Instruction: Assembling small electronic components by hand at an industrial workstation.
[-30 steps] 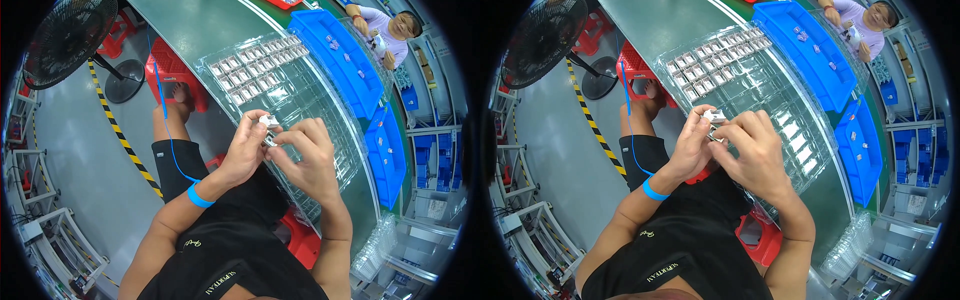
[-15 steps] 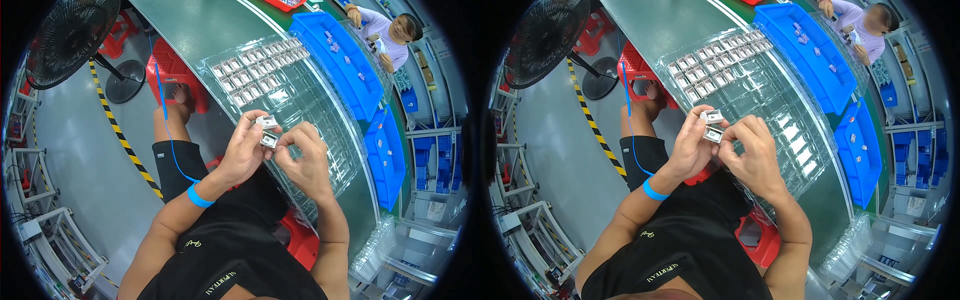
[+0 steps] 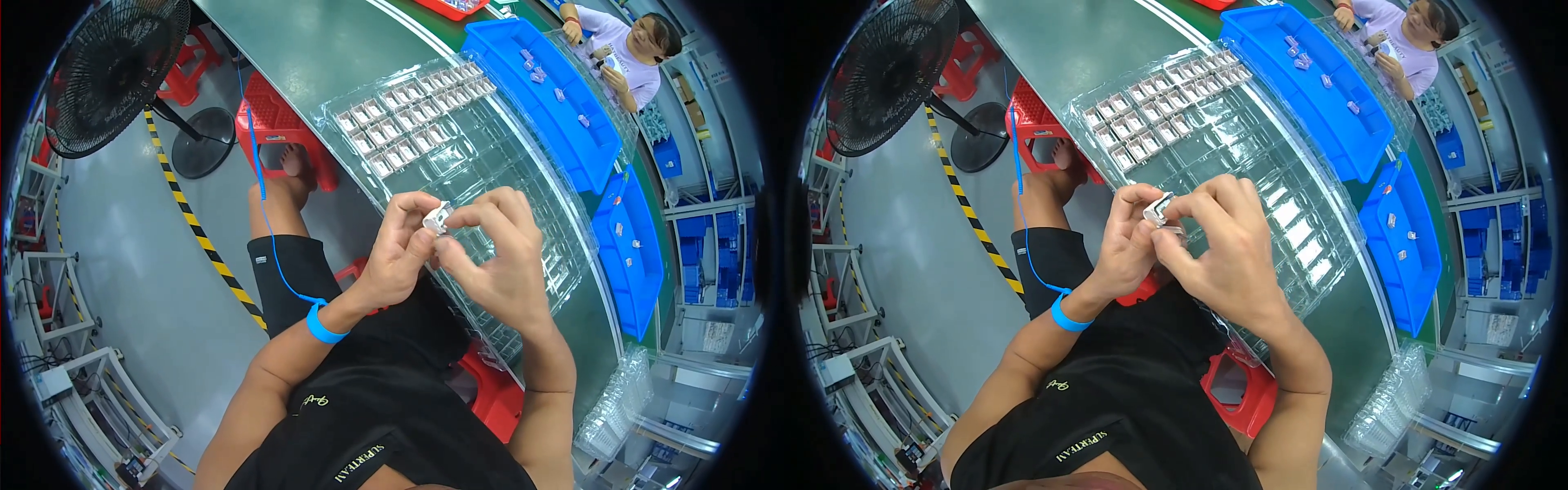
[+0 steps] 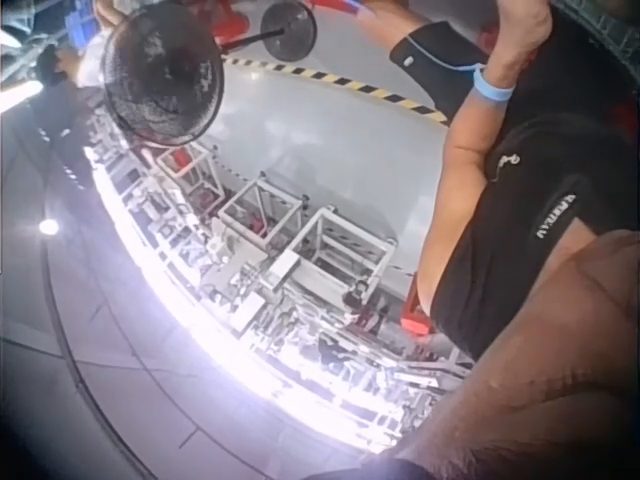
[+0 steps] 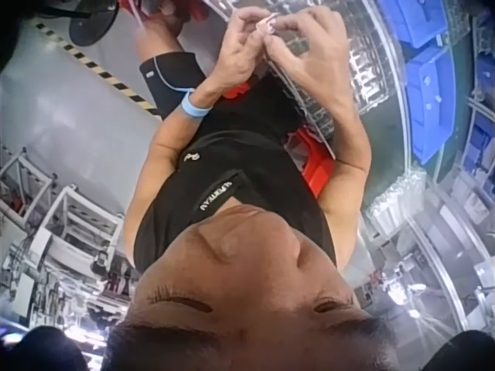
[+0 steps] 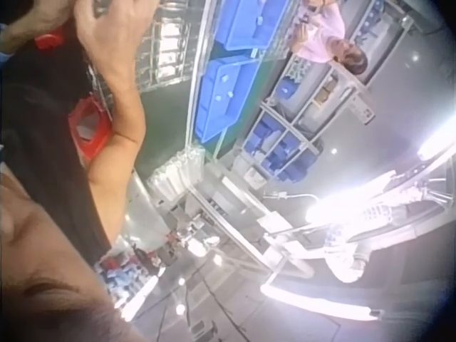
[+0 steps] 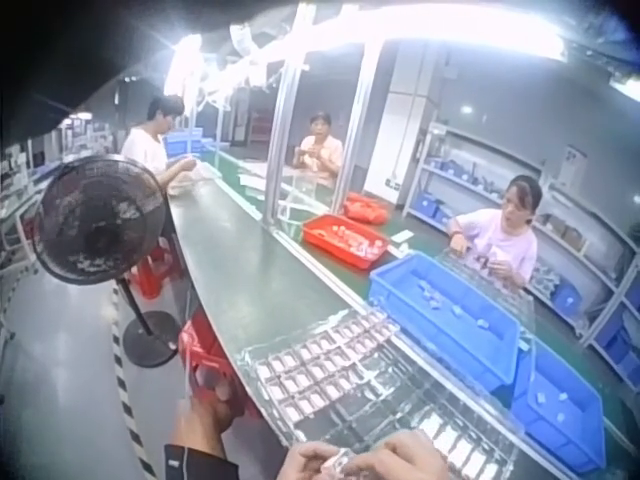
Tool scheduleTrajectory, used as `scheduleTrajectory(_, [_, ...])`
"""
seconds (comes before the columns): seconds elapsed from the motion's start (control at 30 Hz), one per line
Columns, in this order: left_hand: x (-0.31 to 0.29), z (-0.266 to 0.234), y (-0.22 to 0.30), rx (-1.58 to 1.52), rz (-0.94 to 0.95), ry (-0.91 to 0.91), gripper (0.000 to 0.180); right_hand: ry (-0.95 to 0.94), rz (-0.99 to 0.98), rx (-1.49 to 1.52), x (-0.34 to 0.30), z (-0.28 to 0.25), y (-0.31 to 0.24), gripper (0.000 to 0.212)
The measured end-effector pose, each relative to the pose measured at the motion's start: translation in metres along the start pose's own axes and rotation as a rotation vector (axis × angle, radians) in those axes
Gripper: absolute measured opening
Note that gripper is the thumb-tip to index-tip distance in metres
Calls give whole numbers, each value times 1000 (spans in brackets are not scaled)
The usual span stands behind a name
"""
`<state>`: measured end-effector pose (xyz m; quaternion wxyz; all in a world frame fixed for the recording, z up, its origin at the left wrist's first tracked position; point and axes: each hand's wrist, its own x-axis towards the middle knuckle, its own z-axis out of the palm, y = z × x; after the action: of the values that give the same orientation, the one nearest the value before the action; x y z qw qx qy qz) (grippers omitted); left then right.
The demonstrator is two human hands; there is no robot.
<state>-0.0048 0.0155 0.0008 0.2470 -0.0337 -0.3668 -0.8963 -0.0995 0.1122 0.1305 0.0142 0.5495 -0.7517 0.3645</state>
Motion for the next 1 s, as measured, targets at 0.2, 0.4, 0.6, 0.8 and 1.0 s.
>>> scheduleTrajectory(0.2, [0, 7, 4, 191, 105, 15, 37, -14, 78, -2, -2, 2, 6, 9])
scheduleTrajectory(0.4, [-2, 4, 7, 78, 31, -36, 38, -65, 153, 117, -1, -4, 15, 8])
scheduleTrajectory(0.6, [-4, 1, 2, 240, 98, -32, 38, -103, 52, 78, -1, 0, 7, 9])
scheduleTrajectory(0.8, [-2, 4, 4, 141, 31, -24, 38, -49, 172, 228, -5, 0, 20, 6])
scheduleTrajectory(1.0, [-1, 6, 4, -166, -89, -30, 39, -32, 294, 294, -9, 4, 33, 4])
